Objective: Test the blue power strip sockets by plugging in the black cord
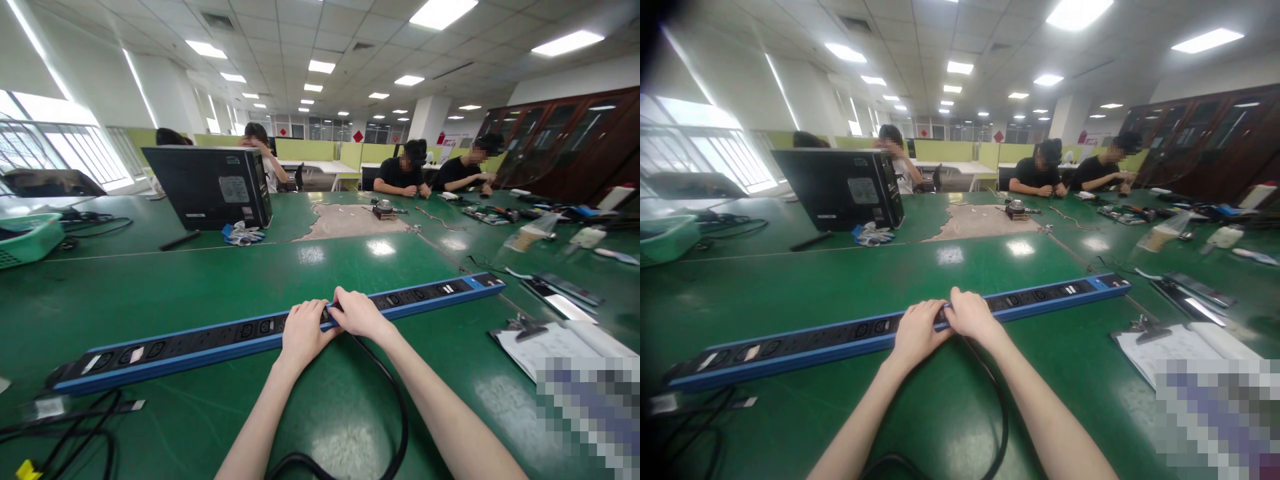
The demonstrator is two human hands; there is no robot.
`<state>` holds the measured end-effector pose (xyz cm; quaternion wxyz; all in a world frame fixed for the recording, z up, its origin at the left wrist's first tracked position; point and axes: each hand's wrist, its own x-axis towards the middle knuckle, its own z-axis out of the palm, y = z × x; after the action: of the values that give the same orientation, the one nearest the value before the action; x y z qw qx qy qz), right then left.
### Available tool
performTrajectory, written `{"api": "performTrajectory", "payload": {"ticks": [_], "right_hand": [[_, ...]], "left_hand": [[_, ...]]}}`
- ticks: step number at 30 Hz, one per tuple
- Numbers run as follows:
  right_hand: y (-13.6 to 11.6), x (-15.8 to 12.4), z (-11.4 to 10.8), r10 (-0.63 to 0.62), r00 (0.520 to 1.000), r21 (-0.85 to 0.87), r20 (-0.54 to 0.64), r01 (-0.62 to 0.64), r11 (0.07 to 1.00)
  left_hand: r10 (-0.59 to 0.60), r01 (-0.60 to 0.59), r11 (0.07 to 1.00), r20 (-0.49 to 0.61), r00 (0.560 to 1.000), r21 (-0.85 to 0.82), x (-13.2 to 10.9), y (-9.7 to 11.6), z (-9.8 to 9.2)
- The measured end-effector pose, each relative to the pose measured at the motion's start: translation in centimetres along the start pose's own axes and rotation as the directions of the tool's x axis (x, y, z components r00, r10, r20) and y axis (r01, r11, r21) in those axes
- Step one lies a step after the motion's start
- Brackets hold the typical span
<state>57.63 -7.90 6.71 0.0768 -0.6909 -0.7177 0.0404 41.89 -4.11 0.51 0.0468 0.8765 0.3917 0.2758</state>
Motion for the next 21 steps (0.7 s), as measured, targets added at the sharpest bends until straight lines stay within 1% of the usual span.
{"api": "performTrajectory", "payload": {"ticks": [3,5,7,9,11,12,15,17,19,21], "right_hand": [[-0.5,-0.5,-0.8,0.012,1.0,0.001,-0.018,-0.012,1.0],[-1.2,-1.1,-2.1,-0.006,0.999,0.007,-0.042,0.006,1.0],[-1.4,-1.8,-3.8,-0.018,0.994,0.034,-0.105,0.021,0.999],[-0.5,-2.4,-5.6,0.014,0.981,0.078,-0.191,0.001,0.997],[1.7,-2.8,-6.8,0.068,0.97,0.132,-0.235,-0.037,0.991],[3.3,-2.9,-7.2,0.096,0.968,0.158,-0.233,-0.06,0.986],[8.6,-3.0,-7.2,0.202,0.966,0.208,-0.164,-0.166,0.964],[11.4,-3.4,-7.0,0.238,0.968,0.264,-0.079,-0.21,0.941],[13.2,-3.9,-7.0,0.252,0.968,0.323,-0.01,-0.235,0.917],[14.1,-4.7,-7.3,0.266,0.964,0.331,-0.009,-0.248,0.91]], "left_hand": [[-0.007,0.007,1.0,0.008,1.0,0.008,0.0,0.0,-0.1],[-0.011,0.01,1.0,0.017,1.0,0.013,0.0,0.0,0.0],[-0.005,0.005,1.0,0.02,1.0,0.015,0.0,-0.1,0.1],[-0.002,0.002,1.0,0.016,1.0,0.017,0.0,-0.1,0.1],[-0.004,0.004,1.0,0.008,1.0,0.021,0.0,-0.1,0.1],[-0.005,0.005,1.0,0.005,1.0,0.023,0.0,-0.1,0.1],[-0.005,0.005,1.0,0.003,1.0,0.027,-0.1,0.1,0.0],[-0.006,0.006,1.0,0.003,1.0,0.031,-0.1,0.3,0.0],[-0.013,0.013,0.999,0.004,1.0,0.037,-0.2,0.4,-0.1],[-0.016,0.016,0.999,0.007,1.0,0.044,-0.3,0.5,-0.1]]}}
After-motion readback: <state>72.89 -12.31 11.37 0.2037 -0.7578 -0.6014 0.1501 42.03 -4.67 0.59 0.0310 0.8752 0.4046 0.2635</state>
